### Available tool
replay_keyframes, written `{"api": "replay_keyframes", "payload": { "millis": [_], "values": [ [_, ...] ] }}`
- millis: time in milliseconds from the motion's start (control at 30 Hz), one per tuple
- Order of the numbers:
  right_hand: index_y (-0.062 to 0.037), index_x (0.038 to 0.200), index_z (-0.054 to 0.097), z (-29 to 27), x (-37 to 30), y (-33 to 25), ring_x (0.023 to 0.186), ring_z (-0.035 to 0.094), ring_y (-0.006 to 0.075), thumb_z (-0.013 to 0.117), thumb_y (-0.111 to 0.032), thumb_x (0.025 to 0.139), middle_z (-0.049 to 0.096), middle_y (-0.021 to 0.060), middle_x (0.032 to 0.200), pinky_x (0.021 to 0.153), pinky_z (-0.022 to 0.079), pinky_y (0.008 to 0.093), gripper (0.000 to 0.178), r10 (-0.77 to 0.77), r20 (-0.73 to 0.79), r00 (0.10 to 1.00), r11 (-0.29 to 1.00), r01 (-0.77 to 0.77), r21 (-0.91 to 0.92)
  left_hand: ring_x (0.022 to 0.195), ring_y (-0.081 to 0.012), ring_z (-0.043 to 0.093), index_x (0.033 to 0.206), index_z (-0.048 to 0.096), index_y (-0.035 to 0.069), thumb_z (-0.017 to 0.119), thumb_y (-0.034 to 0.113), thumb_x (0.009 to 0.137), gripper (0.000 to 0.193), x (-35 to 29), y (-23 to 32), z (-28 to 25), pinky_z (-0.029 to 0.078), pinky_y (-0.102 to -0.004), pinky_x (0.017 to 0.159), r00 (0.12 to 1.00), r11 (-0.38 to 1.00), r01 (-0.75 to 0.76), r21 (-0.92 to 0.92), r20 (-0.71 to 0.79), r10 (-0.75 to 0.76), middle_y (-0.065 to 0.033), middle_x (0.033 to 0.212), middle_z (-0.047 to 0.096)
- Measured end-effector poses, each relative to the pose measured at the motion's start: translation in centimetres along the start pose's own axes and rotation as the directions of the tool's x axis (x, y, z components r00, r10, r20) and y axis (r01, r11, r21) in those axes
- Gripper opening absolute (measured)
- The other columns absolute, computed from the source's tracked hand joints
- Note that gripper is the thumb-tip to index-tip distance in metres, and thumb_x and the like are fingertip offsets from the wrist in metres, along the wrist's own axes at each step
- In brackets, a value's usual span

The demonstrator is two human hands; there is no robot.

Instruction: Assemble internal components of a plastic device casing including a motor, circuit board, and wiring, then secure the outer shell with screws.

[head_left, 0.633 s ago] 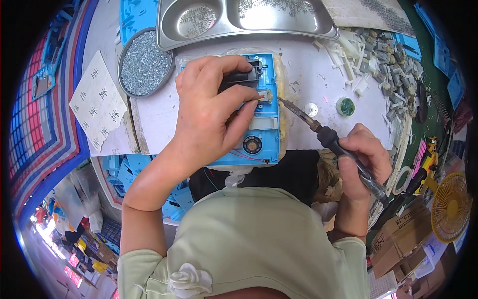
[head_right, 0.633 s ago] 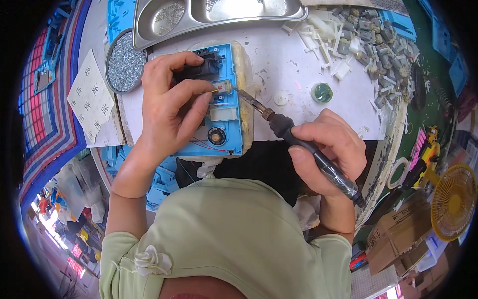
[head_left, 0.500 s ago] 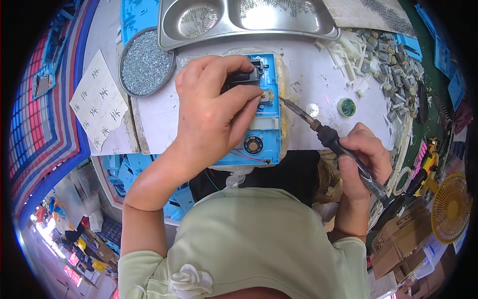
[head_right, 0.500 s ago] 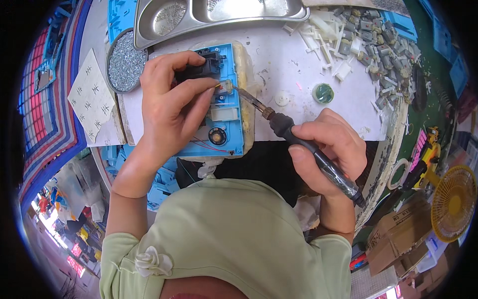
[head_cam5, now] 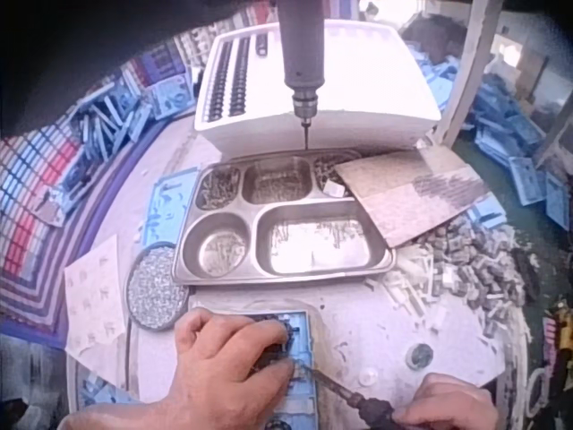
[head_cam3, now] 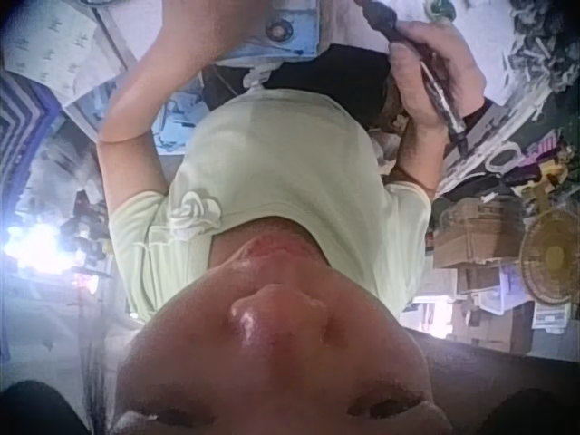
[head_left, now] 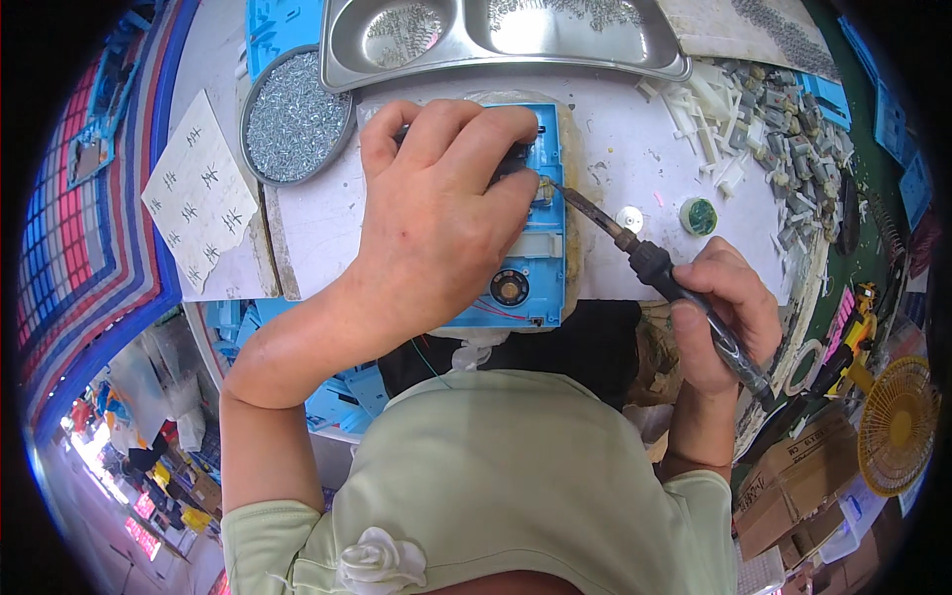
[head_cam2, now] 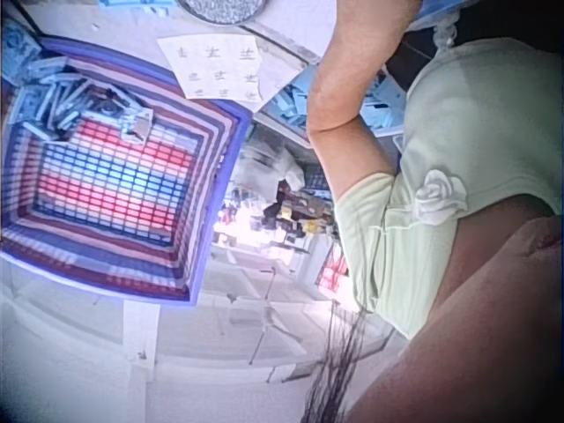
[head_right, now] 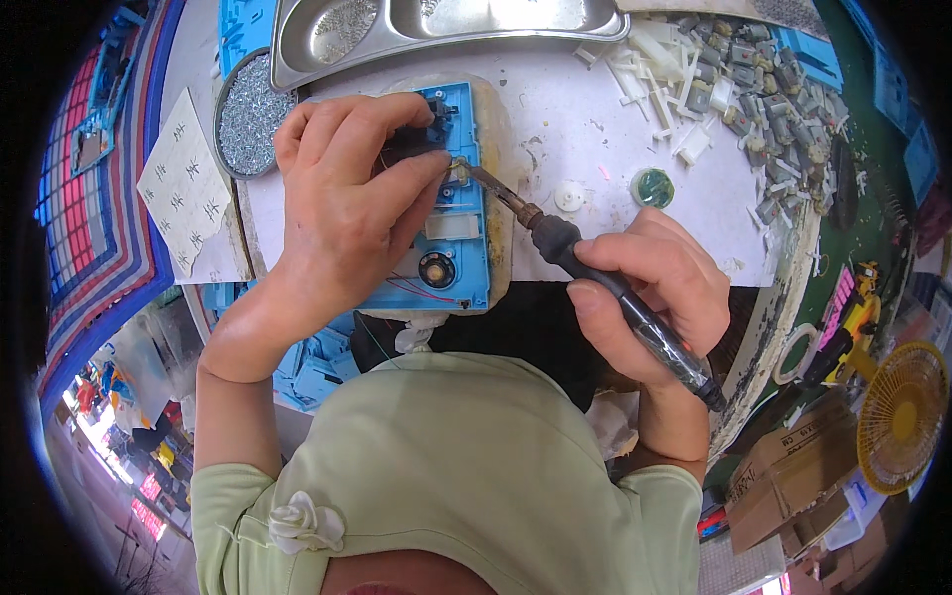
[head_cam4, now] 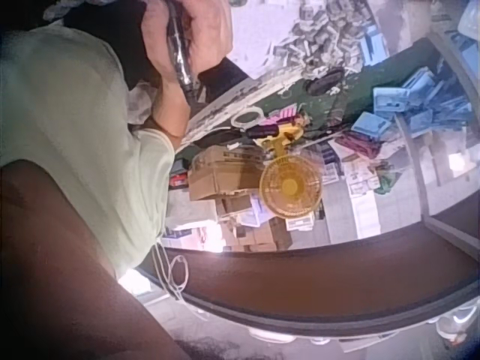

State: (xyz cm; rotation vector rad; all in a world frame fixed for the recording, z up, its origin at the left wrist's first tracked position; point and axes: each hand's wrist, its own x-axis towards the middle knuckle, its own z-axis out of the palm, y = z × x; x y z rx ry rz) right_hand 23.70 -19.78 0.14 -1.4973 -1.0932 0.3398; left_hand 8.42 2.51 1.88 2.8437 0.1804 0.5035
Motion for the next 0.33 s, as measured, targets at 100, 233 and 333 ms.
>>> {"api": "replay_keyframes", "payload": {
  "millis": [100,233,333],
  "values": [
    [0.0018,0.098,0.069,0.19,0.16,0.15,0.057,0.045,0.0146,0.079,-0.009,0.081,0.057,0.0054,0.068,0.052,0.031,0.0287,0.023,-0.017,-0.001,1.0,1.0,0.017,0.006,0.105,-0.0273,0.06,0.093,0.075,0.011,0.08,0.007,0.069,0.025,0.05,0.05,-0.13,0.036,-0.0454,0.095,1.0,1.0,-0.008,0.014,0.021,0.007,-0.006,0.115,0.065],
    [0.0017,0.1,0.069,0.29,0.26,0.26,0.057,0.047,0.0154,0.079,-0.008,0.081,0.058,0.0056,0.068,0.053,0.032,0.029,0.023,-0.025,0.013,1.0,1.0,0.025,0.001,0.105,-0.027,0.06,0.093,0.074,0.011,0.08,0.007,0.067,0.026,0.04,0.04,-0.04,0.036,-0.0455,0.096,1.0,1.0,-0.011,0.016,0.015,0.011,-0.0067,0.115,0.065],
    [0.0009,0.101,0.069,0.4,0.28,0.1,0.057,0.049,0.0173,0.079,-0.008,0.081,0.06,0.0072,0.069,0.053,0.033,0.0299,0.024,-0.036,0.022,0.999,0.999,0.036,-0.008,0.105,-0.027,0.06,0.093,0.075,0.011,0.08,0.006,0.068,0.026,0.01,0.09,0.01,0.036,-0.046,0.096,1.0,1.0,-0.009,0.023,0.013,0.009,-0.0073,0.115,0.065]
  ]
}}
